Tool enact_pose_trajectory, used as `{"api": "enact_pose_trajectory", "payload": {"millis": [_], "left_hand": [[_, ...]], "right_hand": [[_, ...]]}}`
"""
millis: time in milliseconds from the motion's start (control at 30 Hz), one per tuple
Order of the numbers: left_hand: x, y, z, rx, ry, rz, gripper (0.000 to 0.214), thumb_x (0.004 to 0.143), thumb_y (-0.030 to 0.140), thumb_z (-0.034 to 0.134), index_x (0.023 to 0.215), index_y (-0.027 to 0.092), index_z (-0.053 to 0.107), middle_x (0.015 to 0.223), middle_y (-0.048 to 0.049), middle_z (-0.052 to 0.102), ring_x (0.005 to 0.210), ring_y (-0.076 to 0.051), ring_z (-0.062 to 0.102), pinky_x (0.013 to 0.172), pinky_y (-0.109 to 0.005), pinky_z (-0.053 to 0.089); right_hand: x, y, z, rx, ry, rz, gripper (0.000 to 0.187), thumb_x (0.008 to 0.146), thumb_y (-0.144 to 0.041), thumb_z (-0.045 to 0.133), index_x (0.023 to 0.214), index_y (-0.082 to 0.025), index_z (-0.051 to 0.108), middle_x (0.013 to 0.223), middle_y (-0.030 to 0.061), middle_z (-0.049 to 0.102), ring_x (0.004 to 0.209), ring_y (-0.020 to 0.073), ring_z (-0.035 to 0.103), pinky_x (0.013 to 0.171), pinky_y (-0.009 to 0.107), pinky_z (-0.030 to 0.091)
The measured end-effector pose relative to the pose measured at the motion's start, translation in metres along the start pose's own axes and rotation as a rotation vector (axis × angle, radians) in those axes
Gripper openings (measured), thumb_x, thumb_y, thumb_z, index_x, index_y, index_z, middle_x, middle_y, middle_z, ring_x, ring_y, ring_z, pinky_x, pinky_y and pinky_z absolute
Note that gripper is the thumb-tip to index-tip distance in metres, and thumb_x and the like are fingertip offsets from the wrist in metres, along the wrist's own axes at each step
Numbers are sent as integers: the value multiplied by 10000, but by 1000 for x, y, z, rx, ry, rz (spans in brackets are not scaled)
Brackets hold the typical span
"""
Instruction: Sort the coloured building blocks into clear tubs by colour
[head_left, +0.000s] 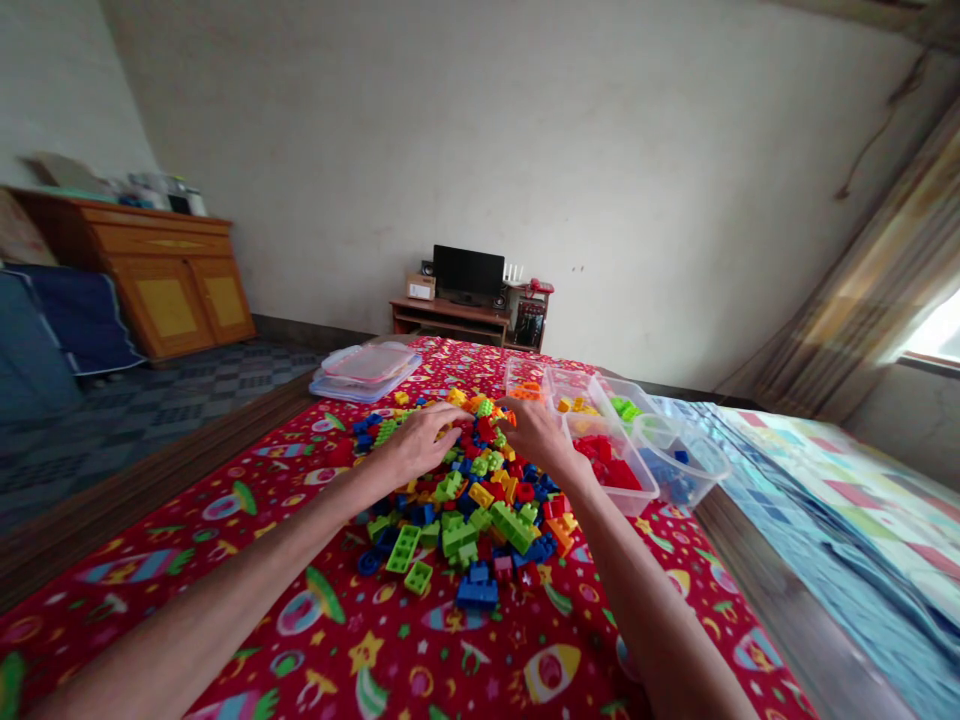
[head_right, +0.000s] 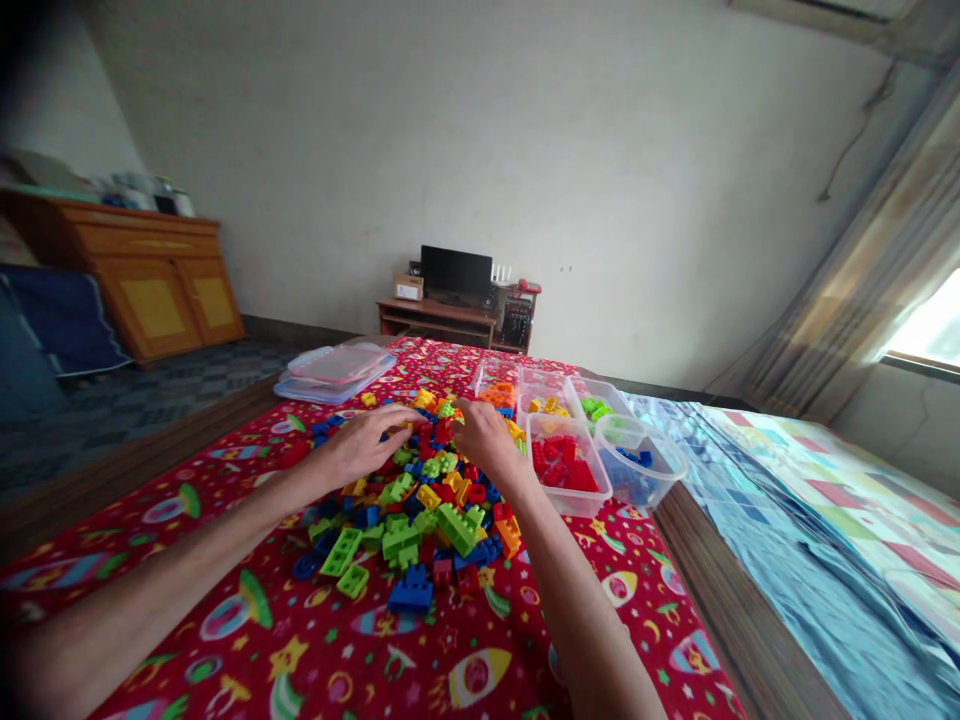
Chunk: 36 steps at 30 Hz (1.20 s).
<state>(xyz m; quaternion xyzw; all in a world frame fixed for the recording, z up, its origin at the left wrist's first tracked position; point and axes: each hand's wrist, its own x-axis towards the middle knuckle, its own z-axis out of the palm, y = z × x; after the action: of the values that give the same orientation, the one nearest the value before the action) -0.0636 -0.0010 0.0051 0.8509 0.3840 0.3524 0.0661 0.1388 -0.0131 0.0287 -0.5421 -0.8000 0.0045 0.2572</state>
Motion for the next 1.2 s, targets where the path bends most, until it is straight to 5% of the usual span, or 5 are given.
{"api": "enact_pose_trajectory", "payload": {"millis": [233, 400, 700, 1000, 1200], "left_hand": [[-1, -6, 5, 39, -55, 59, 288, 851, 234, 465, 1024, 172, 686, 1091, -88, 682, 1031, -217, 624, 960, -351, 484], [-4, -7, 5, 92, -92, 34, 303, 842, 215, 463, 1044, 179, 686, 1118, -90, 683, 1062, -221, 617, 986, -355, 466], [-6, -36, -2, 170, -131, -3, 350, 778, 136, 465, 1023, 204, 707, 1090, -67, 701, 1033, -208, 627, 980, -351, 466], [-10, -66, 13, 193, -110, 14, 492, 737, 80, 420, 1164, 175, 645, 1256, -90, 632, 1205, -230, 538, 1074, -436, 394], [-13, -73, 17, 181, -87, 79, 294, 812, 150, 445, 990, 188, 676, 1057, -90, 681, 1039, -217, 600, 975, -388, 467]], "right_hand": [[-6, 21, -8, -53, -12, 1, 446, 806, -49, 442, 1207, -109, 627, 978, 132, 706, 889, 194, 615, 789, 274, 432], [-11, 26, -15, -57, -107, 29, 280, 790, -85, 466, 866, -134, 731, 749, 80, 689, 664, 145, 575, 607, 241, 369], [-18, 4, 12, -247, -222, -23, 255, 874, -222, 466, 941, -191, 711, 933, 110, 707, 843, 201, 634, 675, 270, 406], [-14, 4, -14, 68, -117, -12, 247, 760, -155, 456, 819, -128, 695, 584, -7, 529, 537, 99, 425, 511, 231, 258], [-11, 6, -8, 299, -67, -5, 323, 744, -162, 402, 785, -124, 719, 523, -32, 464, 509, 90, 401, 499, 215, 274]]}}
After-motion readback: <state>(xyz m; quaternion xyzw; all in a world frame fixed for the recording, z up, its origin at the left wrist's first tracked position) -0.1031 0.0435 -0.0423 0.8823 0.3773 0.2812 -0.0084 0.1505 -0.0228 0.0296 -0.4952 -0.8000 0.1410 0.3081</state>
